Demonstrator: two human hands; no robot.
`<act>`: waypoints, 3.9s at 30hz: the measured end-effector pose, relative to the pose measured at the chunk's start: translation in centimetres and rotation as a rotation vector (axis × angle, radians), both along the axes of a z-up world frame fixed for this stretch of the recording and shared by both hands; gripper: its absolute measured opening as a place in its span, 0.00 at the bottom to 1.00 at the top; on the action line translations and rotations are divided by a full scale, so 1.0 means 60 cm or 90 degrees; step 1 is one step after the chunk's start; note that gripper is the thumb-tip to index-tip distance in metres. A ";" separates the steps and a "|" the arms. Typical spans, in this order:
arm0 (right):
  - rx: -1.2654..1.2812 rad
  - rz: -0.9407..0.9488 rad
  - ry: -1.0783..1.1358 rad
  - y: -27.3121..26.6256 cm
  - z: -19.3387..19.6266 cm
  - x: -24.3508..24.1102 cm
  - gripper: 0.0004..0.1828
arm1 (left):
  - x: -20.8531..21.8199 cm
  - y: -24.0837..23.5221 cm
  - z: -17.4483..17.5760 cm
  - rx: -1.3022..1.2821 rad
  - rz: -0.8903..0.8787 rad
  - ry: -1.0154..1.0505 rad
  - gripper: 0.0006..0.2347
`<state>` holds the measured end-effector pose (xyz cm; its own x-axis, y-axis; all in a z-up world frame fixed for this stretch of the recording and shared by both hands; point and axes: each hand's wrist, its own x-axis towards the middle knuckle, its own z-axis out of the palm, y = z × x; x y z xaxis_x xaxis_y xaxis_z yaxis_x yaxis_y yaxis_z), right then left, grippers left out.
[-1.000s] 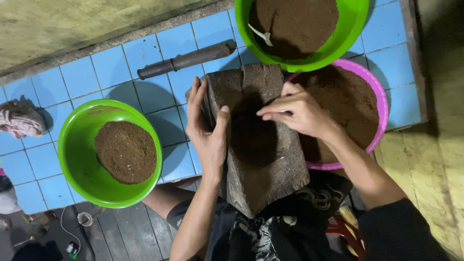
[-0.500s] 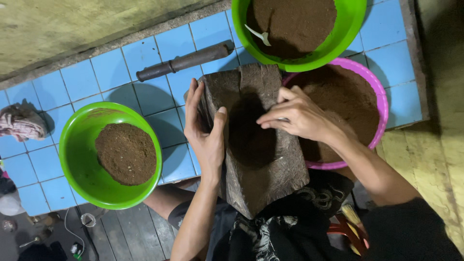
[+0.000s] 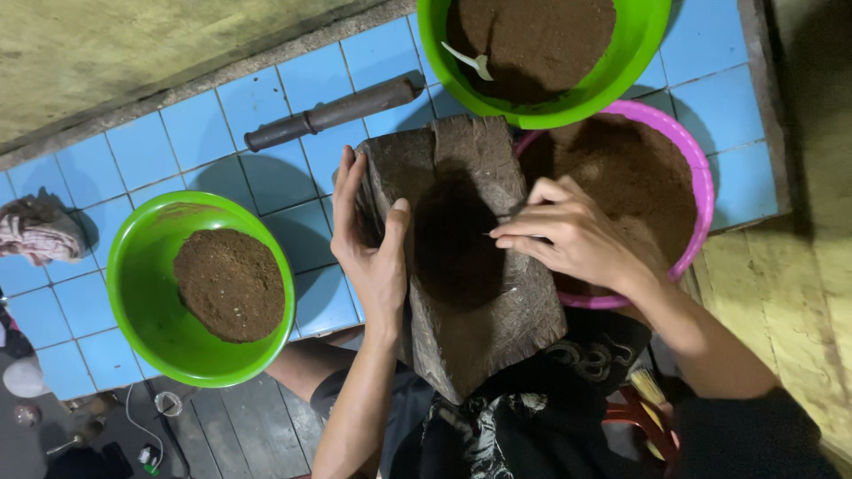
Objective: The person uses a spoon to scoop brown powder from a pink bowl and places it into a wooden mortar. They then use a pestle to grind the powder inside the mortar repeatedly.
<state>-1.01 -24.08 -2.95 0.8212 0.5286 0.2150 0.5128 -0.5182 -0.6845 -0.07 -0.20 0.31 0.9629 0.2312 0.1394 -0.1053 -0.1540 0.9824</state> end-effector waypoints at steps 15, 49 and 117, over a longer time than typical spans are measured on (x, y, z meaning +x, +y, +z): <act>-0.018 -0.284 0.044 -0.034 0.012 -0.137 0.07 | -0.002 -0.001 -0.002 -0.015 -0.004 -0.016 0.23; 0.033 -0.039 0.005 -0.008 -0.066 0.013 0.12 | 0.001 0.001 -0.009 -0.027 0.002 -0.015 0.23; 0.327 -0.556 0.193 -0.191 -0.032 -0.175 0.13 | -0.005 -0.015 0.003 -0.060 -0.011 -0.031 0.21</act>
